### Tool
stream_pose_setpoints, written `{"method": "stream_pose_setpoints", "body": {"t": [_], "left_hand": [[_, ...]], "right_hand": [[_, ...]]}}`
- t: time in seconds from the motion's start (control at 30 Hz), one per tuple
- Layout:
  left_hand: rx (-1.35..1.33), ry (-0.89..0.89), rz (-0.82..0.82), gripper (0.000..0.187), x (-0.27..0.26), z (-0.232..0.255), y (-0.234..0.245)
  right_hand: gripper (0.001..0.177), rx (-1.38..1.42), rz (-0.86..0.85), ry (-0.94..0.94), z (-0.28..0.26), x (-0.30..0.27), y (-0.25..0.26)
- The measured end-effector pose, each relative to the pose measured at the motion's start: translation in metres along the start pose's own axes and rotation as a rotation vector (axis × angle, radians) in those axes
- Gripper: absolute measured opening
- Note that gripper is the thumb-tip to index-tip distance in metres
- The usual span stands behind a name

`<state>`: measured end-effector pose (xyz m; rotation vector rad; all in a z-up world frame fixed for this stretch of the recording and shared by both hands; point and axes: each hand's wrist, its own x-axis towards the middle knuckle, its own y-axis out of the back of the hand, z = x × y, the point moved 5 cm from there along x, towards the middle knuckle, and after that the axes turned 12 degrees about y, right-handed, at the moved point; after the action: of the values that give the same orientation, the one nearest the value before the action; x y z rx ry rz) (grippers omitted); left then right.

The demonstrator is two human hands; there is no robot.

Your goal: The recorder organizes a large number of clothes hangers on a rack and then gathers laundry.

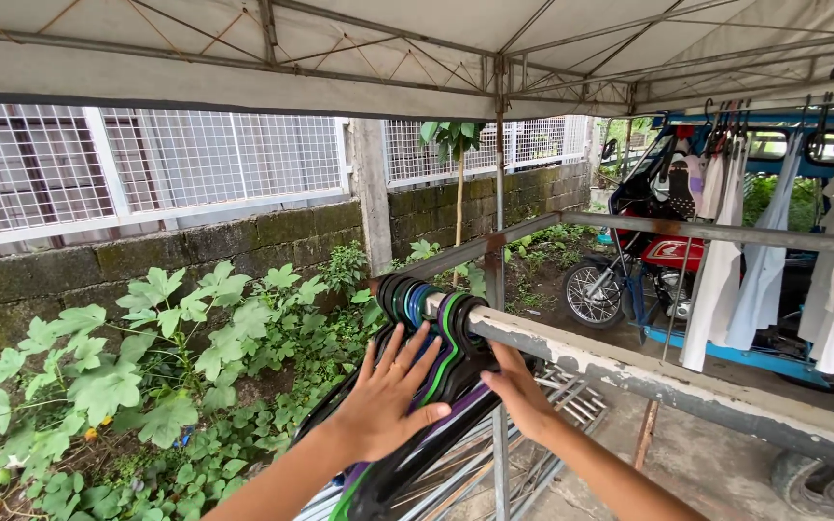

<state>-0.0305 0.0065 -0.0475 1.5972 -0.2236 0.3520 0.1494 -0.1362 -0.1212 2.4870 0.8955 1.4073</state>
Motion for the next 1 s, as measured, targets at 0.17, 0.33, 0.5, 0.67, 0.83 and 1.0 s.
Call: {"method": "stream_pose_setpoints", "body": {"t": [0.17, 0.33, 0.5, 0.67, 0.83, 1.0], "left_hand": [[-0.144, 0.011, -0.104, 0.092, -0.002, -0.002, -0.021], [-0.168, 0.081, -0.189, 0.087, -0.006, -0.005, -0.007], [-0.153, 0.135, -0.155, 0.084, -0.003, -0.024, -0.017], [-0.168, 0.121, -0.116, 0.082, 0.001, -0.033, -0.022], [-0.193, 0.115, -0.101, 0.082, -0.002, -0.028, -0.017], [-0.183, 0.058, -0.001, 0.081, -0.006, -0.015, -0.010]], "right_hand": [[0.086, -0.262, 0.076, -0.081, -0.017, 0.010, -0.026], [0.084, -0.196, 0.121, -0.050, -0.014, 0.025, -0.040], [0.082, -0.166, 0.170, -0.004, -0.011, 0.042, -0.055], [0.079, -0.150, 0.160, 0.028, -0.013, 0.053, -0.052], [0.079, -0.156, 0.127, 0.031, -0.017, 0.050, -0.043], [0.084, -0.211, 0.118, -0.101, -0.004, 0.037, -0.035]]}}
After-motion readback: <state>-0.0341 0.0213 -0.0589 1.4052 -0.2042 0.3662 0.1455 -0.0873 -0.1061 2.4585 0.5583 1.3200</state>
